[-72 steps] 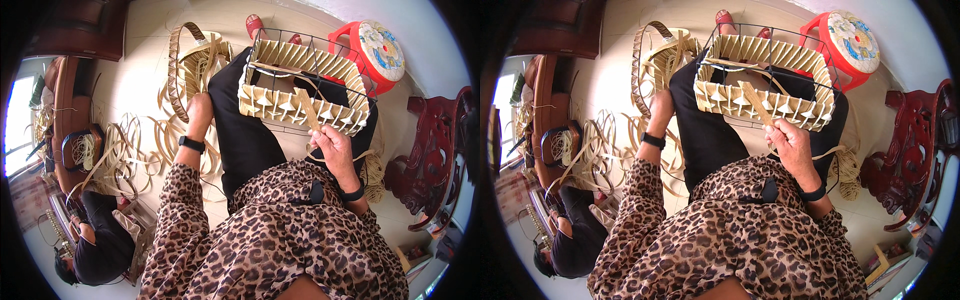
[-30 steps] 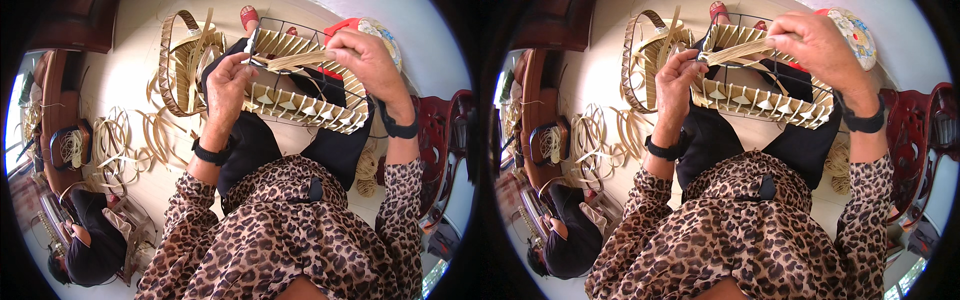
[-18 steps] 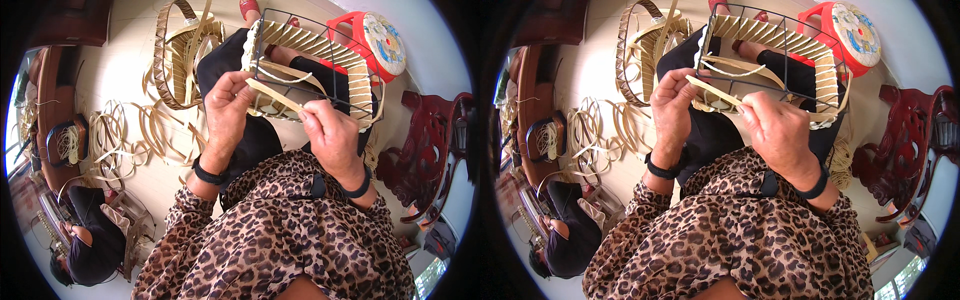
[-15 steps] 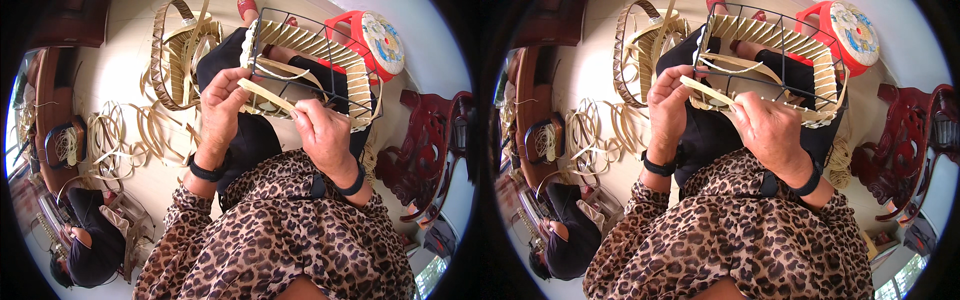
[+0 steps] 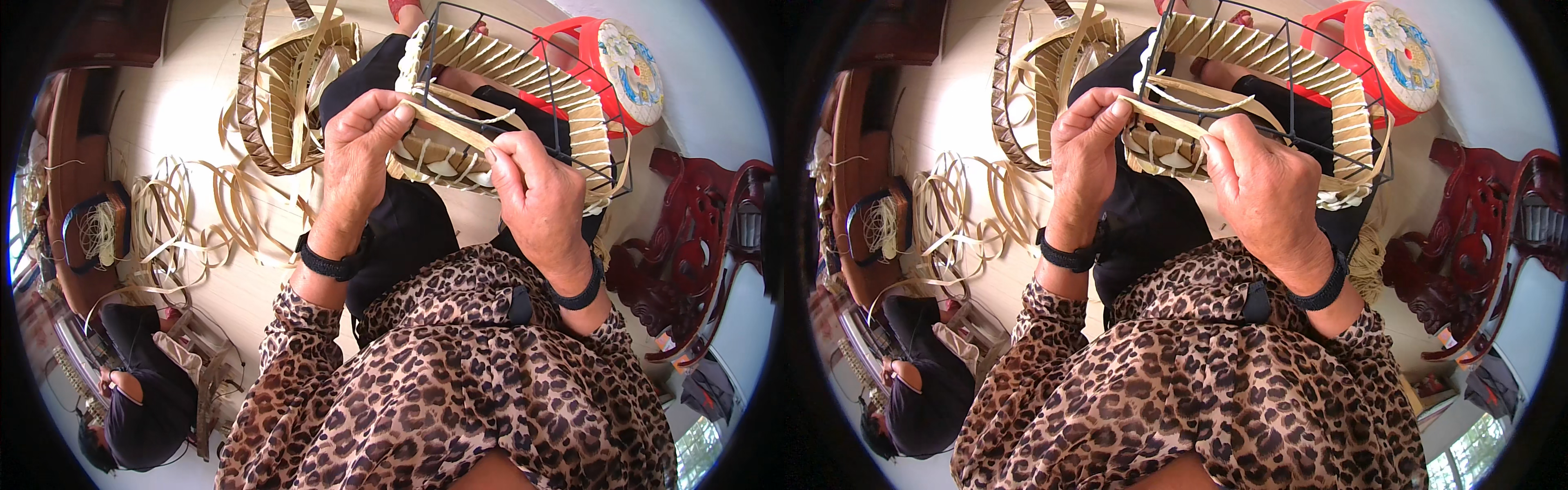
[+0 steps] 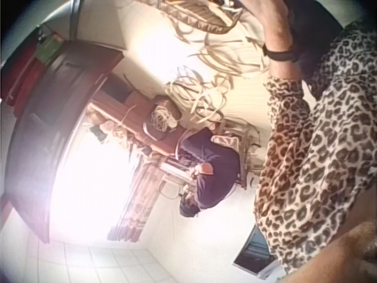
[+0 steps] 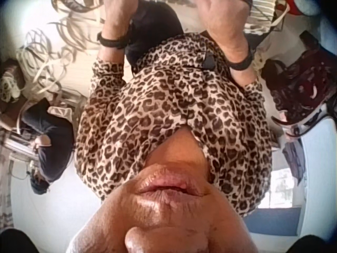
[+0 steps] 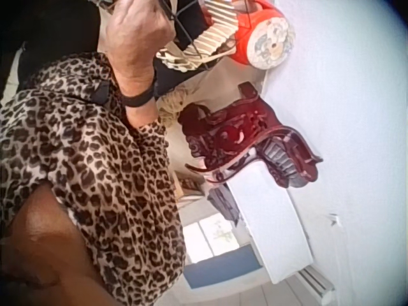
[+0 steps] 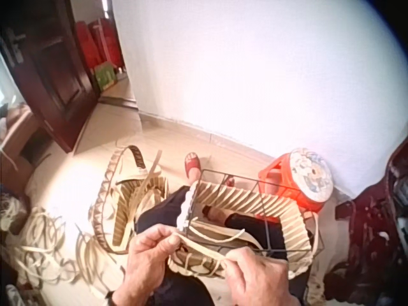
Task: The person prepares and weaves bamboo strips into a basket frame. Using scissors, they trim the bamboo strips and weave them into a rectangular metal frame by hand.
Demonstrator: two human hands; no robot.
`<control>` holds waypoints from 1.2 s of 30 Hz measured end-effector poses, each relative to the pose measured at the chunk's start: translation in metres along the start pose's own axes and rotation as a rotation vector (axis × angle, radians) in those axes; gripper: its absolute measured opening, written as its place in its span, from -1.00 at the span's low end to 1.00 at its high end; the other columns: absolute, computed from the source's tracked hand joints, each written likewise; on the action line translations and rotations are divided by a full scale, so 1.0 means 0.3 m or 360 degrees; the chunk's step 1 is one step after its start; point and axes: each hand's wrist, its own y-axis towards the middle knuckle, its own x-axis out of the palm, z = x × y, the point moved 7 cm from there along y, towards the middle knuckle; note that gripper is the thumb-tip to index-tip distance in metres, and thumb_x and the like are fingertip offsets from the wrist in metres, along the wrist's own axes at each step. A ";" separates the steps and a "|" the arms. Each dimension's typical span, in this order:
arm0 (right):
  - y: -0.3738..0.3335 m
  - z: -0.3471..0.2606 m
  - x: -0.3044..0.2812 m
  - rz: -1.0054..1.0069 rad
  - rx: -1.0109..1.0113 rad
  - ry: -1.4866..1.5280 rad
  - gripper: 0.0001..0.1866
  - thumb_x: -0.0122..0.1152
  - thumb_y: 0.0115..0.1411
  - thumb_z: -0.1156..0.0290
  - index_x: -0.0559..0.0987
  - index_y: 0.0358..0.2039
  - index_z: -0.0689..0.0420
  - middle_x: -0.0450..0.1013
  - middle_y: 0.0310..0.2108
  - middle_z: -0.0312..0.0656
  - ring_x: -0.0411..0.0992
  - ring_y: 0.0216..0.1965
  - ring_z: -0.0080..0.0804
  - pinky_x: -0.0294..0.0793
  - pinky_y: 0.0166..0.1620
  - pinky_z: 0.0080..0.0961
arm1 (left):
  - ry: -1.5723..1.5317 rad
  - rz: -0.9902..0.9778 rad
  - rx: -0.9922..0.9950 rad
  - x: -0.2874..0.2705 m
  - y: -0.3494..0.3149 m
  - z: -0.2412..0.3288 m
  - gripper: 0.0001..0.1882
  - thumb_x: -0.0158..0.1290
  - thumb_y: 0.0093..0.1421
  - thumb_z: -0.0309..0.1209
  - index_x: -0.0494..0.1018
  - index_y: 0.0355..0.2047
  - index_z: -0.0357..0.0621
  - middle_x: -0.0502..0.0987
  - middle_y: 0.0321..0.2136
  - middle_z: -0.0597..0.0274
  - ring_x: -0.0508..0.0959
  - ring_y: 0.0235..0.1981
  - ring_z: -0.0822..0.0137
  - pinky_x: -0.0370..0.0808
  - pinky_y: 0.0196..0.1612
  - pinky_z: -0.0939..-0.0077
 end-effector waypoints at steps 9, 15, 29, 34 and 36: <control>0.005 0.018 0.010 0.0005 -0.0015 0.0001 -0.95 0.08 0.03 0.50 0.40 -0.48 0.16 0.30 -0.76 -0.21 0.31 -0.75 -0.43 0.25 -0.65 -0.58 | -0.0046 0.0023 -0.0055 0.004 0.013 -0.017 -0.90 -0.06 0.09 -0.53 0.39 -0.40 -0.32 0.49 -0.51 0.20 0.44 -0.47 0.51 0.33 -0.32 0.73; 0.007 0.024 0.015 0.0000 -0.0002 -0.0002 -0.90 0.11 -0.01 0.47 0.37 -0.52 0.12 0.36 -0.71 -0.18 0.36 -0.69 -0.28 0.30 -0.64 -0.48 | -0.0059 0.0162 0.0063 0.009 0.000 -0.008 -0.91 -0.04 0.07 -0.57 0.37 -0.37 -0.28 0.48 -0.53 0.26 0.45 -0.48 0.52 0.34 -0.35 0.73; 0.004 0.032 0.020 0.0009 0.0002 0.0077 -0.92 0.11 0.01 0.49 0.39 -0.51 0.15 0.33 -0.73 -0.19 0.35 -0.71 -0.39 0.28 -0.64 -0.55 | 0.0685 0.0393 0.0473 -0.003 -0.056 -0.008 -0.87 -0.04 0.09 -0.51 0.43 -0.34 -0.29 0.45 -0.47 0.28 0.35 -0.51 0.62 0.30 -0.46 0.77; 0.009 0.034 0.016 0.0071 -0.0050 0.0058 -0.89 0.12 -0.01 0.47 0.37 -0.53 0.13 0.35 -0.72 -0.18 0.37 -0.69 -0.29 0.30 -0.65 -0.50 | 0.0935 0.0335 0.0677 0.012 -0.057 0.023 -0.88 0.00 0.06 -0.52 0.44 -0.38 -0.30 0.43 -0.41 0.24 0.38 -0.44 0.56 0.32 -0.37 0.73; 0.009 0.037 0.017 0.0045 -0.0021 0.0032 -0.89 0.12 -0.01 0.47 0.37 -0.53 0.13 0.34 -0.72 -0.18 0.36 -0.70 -0.29 0.30 -0.65 -0.51 | 0.0764 0.0332 0.0521 0.011 -0.050 0.014 -0.88 0.00 0.06 -0.52 0.43 -0.38 -0.31 0.43 -0.42 0.27 0.37 -0.46 0.57 0.31 -0.38 0.74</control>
